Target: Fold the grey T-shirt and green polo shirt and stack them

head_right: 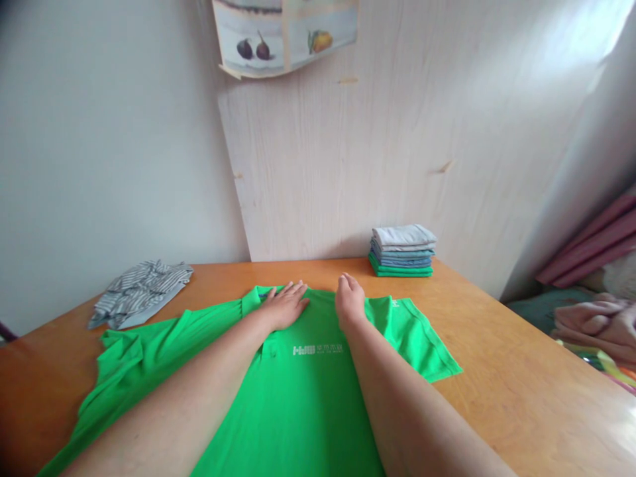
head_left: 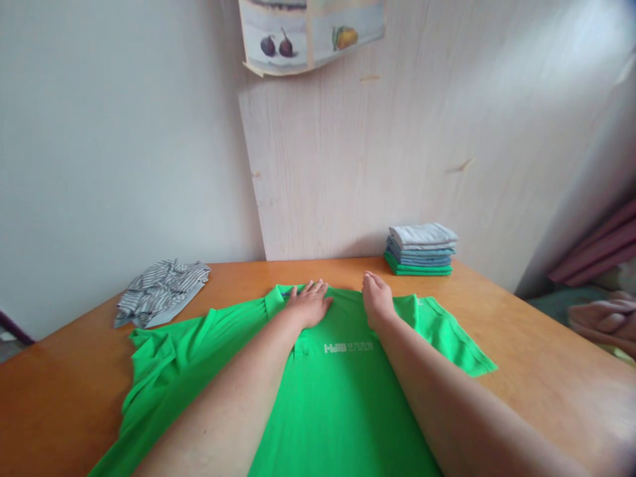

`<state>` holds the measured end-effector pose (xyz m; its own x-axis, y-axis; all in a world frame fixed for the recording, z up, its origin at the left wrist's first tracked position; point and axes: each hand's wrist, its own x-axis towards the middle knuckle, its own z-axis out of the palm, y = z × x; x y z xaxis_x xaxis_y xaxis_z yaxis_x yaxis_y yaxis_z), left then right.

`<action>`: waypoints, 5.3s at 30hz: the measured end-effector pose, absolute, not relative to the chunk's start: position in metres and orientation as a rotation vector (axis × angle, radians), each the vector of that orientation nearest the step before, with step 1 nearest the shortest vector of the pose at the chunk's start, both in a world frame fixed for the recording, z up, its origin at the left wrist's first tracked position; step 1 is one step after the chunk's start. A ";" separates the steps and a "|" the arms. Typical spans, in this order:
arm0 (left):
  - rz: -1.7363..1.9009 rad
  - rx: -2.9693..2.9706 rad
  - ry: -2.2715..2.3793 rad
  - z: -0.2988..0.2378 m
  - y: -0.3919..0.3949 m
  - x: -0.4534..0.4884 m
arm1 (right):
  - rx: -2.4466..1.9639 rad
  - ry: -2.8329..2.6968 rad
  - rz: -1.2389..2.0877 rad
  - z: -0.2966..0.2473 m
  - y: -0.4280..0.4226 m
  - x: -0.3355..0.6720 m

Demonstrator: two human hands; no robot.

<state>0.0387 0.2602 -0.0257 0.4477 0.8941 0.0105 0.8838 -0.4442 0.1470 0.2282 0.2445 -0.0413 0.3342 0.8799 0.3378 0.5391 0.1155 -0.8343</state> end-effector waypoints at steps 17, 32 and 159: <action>0.531 2.543 1.838 -0.008 0.259 -0.017 | -1.800 -2.058 0.264 -0.038 0.229 0.203; 0.599 2.376 1.900 -0.017 0.264 -0.060 | -1.825 -2.294 0.233 -0.031 0.214 0.199; 0.699 1.727 2.450 0.003 0.137 -0.258 | -1.878 -2.332 0.005 -0.063 0.153 0.175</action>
<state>-0.2576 0.1368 0.0032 -0.3692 0.9067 0.2037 0.8779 0.2683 0.3967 0.1753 0.1528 -0.0626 -0.2064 0.9720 0.1124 0.9715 0.2172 -0.0950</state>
